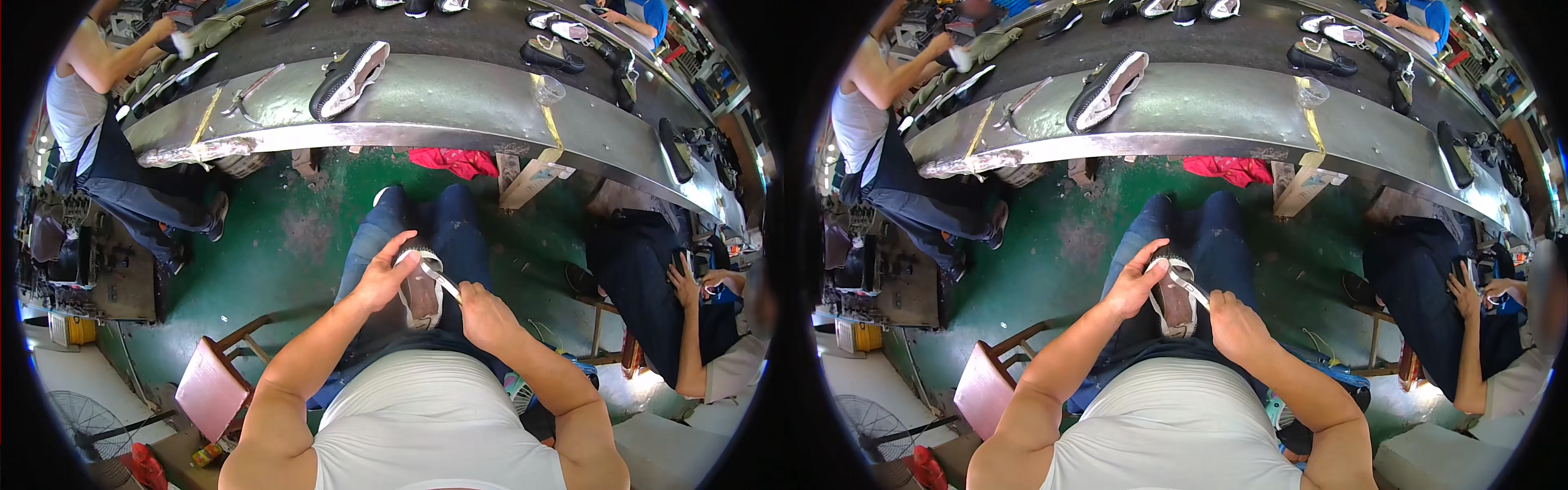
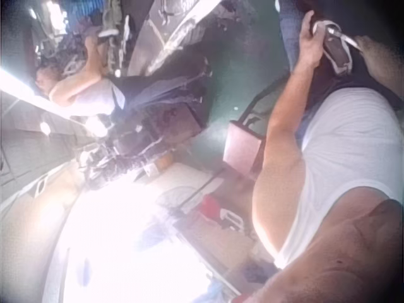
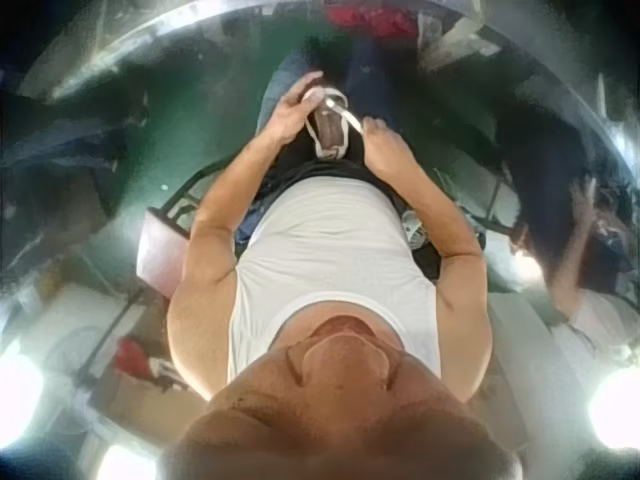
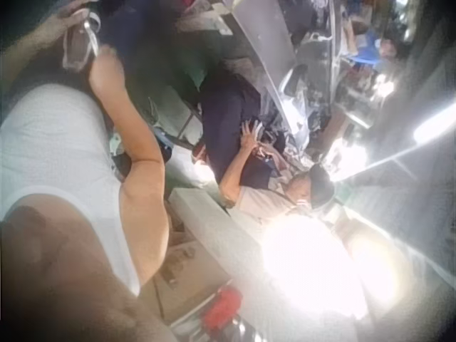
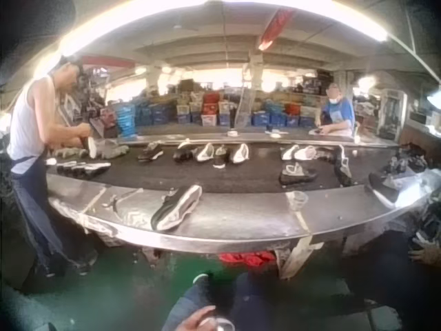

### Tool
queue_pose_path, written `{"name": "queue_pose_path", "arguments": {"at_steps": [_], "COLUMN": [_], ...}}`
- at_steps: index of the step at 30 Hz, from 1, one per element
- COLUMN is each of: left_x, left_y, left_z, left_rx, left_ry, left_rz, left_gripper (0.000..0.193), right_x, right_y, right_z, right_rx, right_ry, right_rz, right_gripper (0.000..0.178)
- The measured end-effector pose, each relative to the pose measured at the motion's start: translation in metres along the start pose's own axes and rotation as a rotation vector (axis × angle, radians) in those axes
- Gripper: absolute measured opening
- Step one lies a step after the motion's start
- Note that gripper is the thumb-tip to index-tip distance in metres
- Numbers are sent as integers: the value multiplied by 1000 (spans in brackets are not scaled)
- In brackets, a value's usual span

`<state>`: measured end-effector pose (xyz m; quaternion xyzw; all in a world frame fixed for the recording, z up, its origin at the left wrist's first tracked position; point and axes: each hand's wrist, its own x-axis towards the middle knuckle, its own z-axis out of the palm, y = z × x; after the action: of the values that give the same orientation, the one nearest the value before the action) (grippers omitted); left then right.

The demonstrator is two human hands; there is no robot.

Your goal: Manually pulling and stretching the upper of a shoe over a last and securing it using pliers and hammering.

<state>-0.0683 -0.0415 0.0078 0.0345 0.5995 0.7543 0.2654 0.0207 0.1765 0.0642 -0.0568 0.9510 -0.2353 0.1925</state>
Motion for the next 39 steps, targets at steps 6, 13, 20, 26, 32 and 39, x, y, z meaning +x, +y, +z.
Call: {"name": "queue_pose_path", "arguments": {"at_steps": [6, 13, 20, 26, 32, 39], "left_x": [-10, -59, -60, -24, -6, -13], "left_y": [5, 23, 18, 21, -28, -32], "left_z": [1, 27, 30, 27, 15, 12], "left_rx": [175, 617, 597, 308, 423, 185], "left_ry": [59, -254, -266, 57, -4, -206], "left_rz": [305, 782, 809, 134, -222, -244], "left_gripper": [63, 99, 103, 75, 58, 79], "right_x": [-20, -7, 7, 22, 39, 36], "right_y": [38, 18, 8, 25, 32, 49], "right_z": [-20, 2, 2, 22, 43, 28], "right_rx": [304, 825, 981, 917, 794, 623], "right_ry": [-14, 402, 201, 81, 133, 30], "right_rz": [-428, -294, -394, -36, 212, 238], "right_gripper": [31, 31, 37, 75, 61, 38]}}
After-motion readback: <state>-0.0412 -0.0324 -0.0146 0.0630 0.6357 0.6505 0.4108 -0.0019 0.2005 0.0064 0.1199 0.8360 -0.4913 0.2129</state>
